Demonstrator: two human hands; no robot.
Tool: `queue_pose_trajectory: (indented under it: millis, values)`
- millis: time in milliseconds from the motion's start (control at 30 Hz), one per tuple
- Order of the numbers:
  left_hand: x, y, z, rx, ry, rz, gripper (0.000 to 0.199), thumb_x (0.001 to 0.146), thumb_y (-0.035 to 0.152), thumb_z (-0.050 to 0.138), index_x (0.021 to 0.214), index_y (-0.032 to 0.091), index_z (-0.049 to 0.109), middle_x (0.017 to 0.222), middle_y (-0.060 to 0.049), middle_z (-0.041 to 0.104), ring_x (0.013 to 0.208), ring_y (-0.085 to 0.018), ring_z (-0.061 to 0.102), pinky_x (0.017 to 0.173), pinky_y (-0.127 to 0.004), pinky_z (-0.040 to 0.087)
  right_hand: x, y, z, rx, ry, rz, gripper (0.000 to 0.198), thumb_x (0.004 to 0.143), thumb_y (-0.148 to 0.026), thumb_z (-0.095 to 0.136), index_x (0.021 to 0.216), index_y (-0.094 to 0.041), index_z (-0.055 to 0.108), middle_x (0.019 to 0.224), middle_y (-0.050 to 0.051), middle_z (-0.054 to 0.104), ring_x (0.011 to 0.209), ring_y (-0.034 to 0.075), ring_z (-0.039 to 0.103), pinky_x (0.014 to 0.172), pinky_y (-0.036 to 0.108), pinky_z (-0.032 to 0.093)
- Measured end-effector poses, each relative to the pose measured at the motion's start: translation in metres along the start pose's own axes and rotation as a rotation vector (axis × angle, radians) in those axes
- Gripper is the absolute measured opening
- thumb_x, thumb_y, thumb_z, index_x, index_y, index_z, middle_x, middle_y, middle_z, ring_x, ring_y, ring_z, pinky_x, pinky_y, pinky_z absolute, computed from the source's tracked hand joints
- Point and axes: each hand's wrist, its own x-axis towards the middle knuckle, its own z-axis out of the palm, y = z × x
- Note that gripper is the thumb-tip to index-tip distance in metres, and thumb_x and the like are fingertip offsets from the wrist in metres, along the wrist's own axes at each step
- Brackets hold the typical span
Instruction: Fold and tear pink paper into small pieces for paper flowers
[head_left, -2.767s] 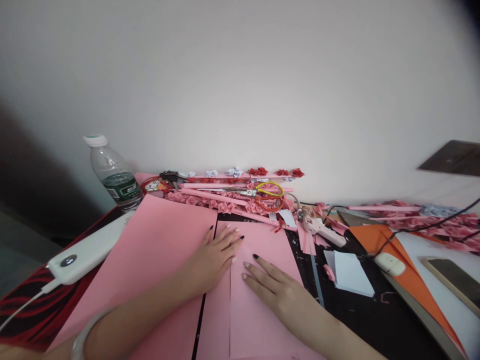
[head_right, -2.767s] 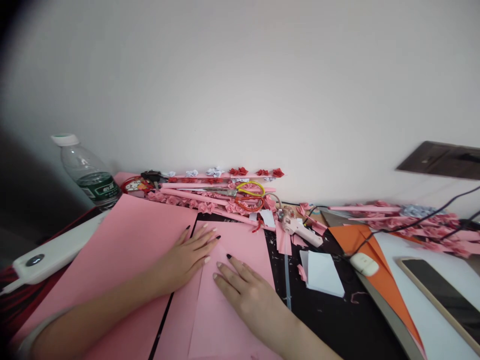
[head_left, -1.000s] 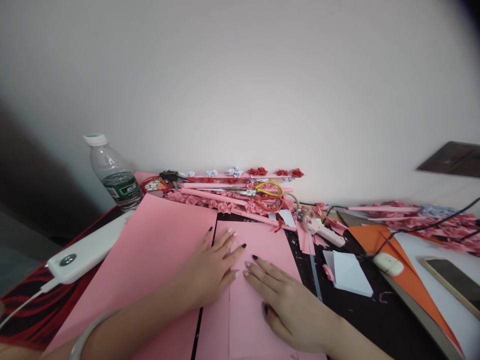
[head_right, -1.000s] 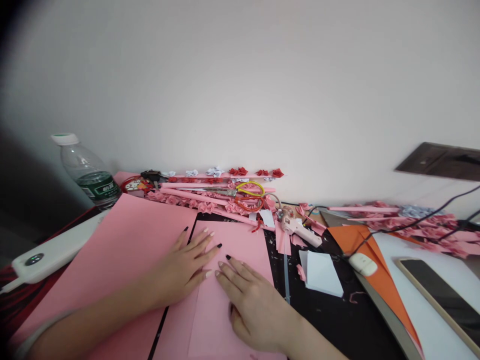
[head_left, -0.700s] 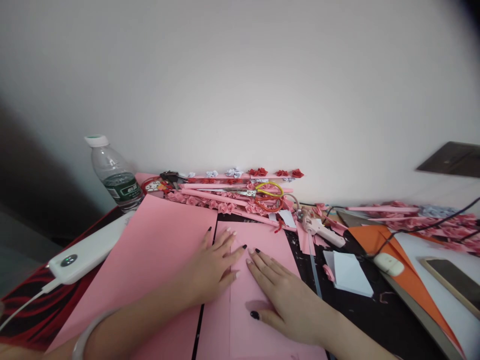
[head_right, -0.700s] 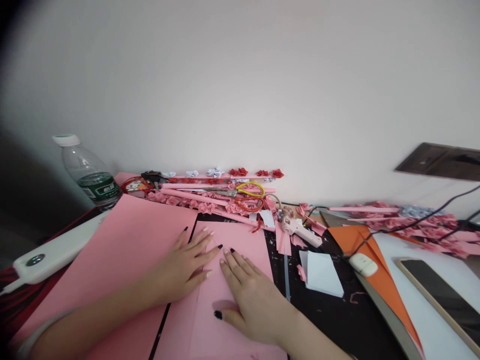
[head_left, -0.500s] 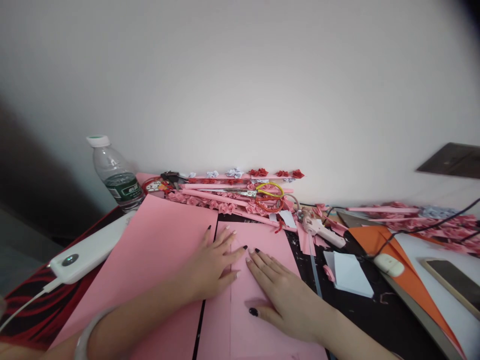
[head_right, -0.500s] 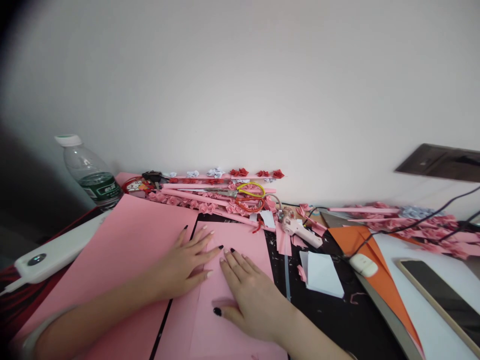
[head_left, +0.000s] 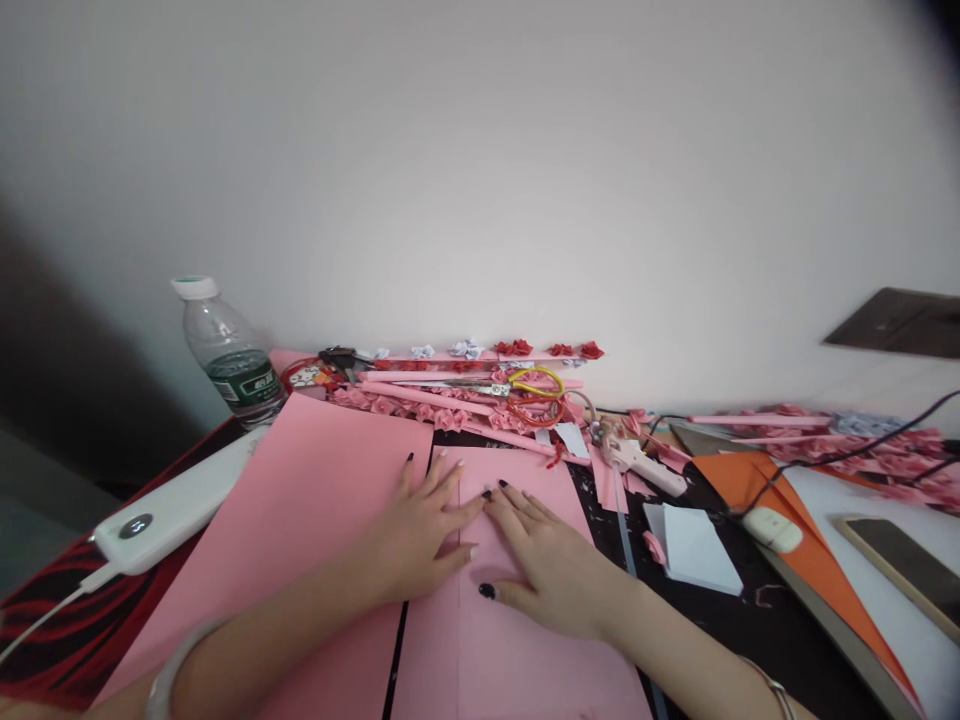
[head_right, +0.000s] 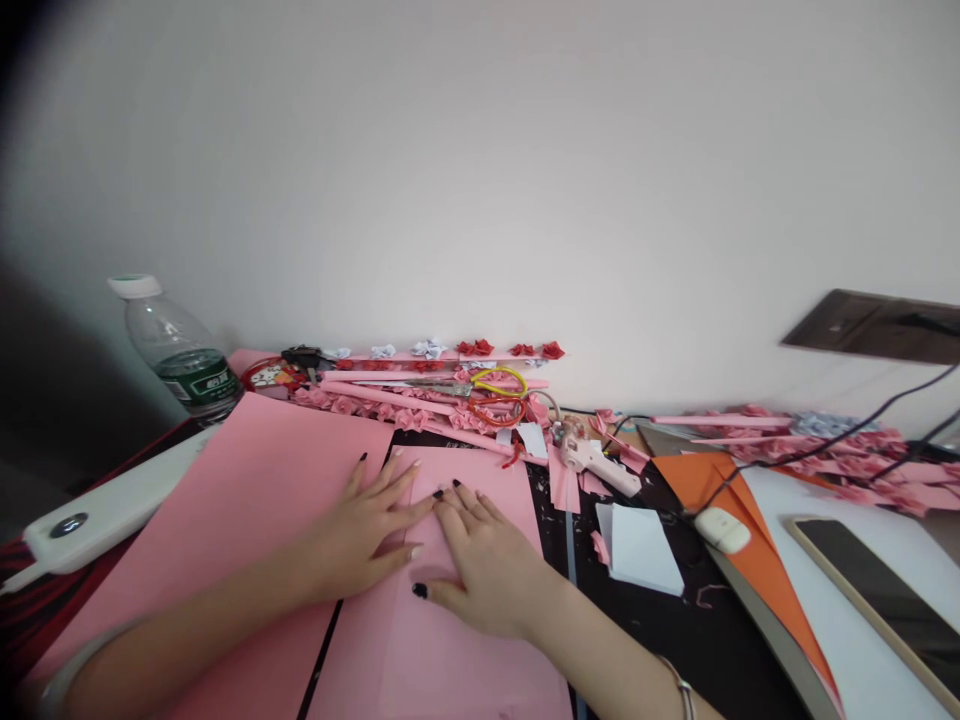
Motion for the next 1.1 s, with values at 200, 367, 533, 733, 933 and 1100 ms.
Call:
queue_pose_trajectory:
  millis: [200,367,533,733,933,1100]
  values:
    - [0.0,0.001,0.002,0.017,0.013,-0.011,0.059,0.084,0.051,0.034,0.137,0.029,0.02,0.143,-0.01,0.022,0.132,-0.034,0.006,0.097,-0.063,0.004,0.003,0.0,0.001,-0.03,0.017,0.01,0.076,0.082,-0.054,0.038,0.138,-0.005,0.019,0.142,0.018,0.023,0.132,0.03,0.011,0.106,0.047,0.017]
    - [0.0,0.0,0.002,0.024,0.018,-0.014,0.061,0.083,0.055,0.031,0.138,0.029,0.018,0.144,-0.009,0.021,0.132,-0.035,0.006,0.097,-0.064,0.003,-0.025,-0.004,-0.001,-0.087,0.022,0.026,0.072,0.084,-0.051,0.037,0.139,-0.008,0.018,0.143,0.015,0.022,0.132,0.028,0.014,0.107,0.044,0.018]
    - [0.0,0.0,0.002,0.028,0.008,-0.019,0.06,0.084,0.054,0.03,0.137,0.03,0.018,0.144,-0.009,0.019,0.132,-0.035,0.007,0.097,-0.064,0.004,-0.063,-0.008,-0.003,-0.203,0.042,0.072,0.071,0.081,-0.042,0.045,0.138,-0.007,0.021,0.141,0.015,0.026,0.128,0.03,0.025,0.102,0.045,0.03]
    - [0.001,0.001,-0.001,0.02,-0.009,-0.027,0.06,0.083,0.057,0.027,0.137,0.031,0.019,0.145,-0.008,0.017,0.131,-0.037,0.005,0.096,-0.065,0.004,-0.091,-0.015,-0.011,-0.357,0.078,0.051,0.064,0.076,-0.039,0.052,0.127,-0.001,0.042,0.128,0.02,0.043,0.116,0.031,0.044,0.091,0.042,0.043]
    - [0.007,0.001,-0.011,0.025,-0.025,0.036,0.06,0.082,0.055,0.032,0.136,0.031,0.022,0.144,-0.002,0.02,0.131,-0.037,0.004,0.095,-0.066,-0.002,-0.084,-0.022,-0.018,-0.357,0.074,0.119,0.056,0.074,-0.037,0.052,0.119,-0.003,0.052,0.116,0.02,0.056,0.111,0.031,0.049,0.091,0.041,0.041]
    - [0.009,0.0,-0.016,0.043,-0.022,0.035,0.062,0.081,0.056,0.034,0.136,0.029,0.024,0.141,-0.002,0.029,0.132,-0.032,0.009,0.099,-0.061,-0.006,-0.077,-0.021,-0.015,-0.251,0.034,0.15,0.056,0.075,-0.038,0.051,0.118,-0.003,0.052,0.112,0.021,0.059,0.11,0.031,0.05,0.093,0.042,0.037]
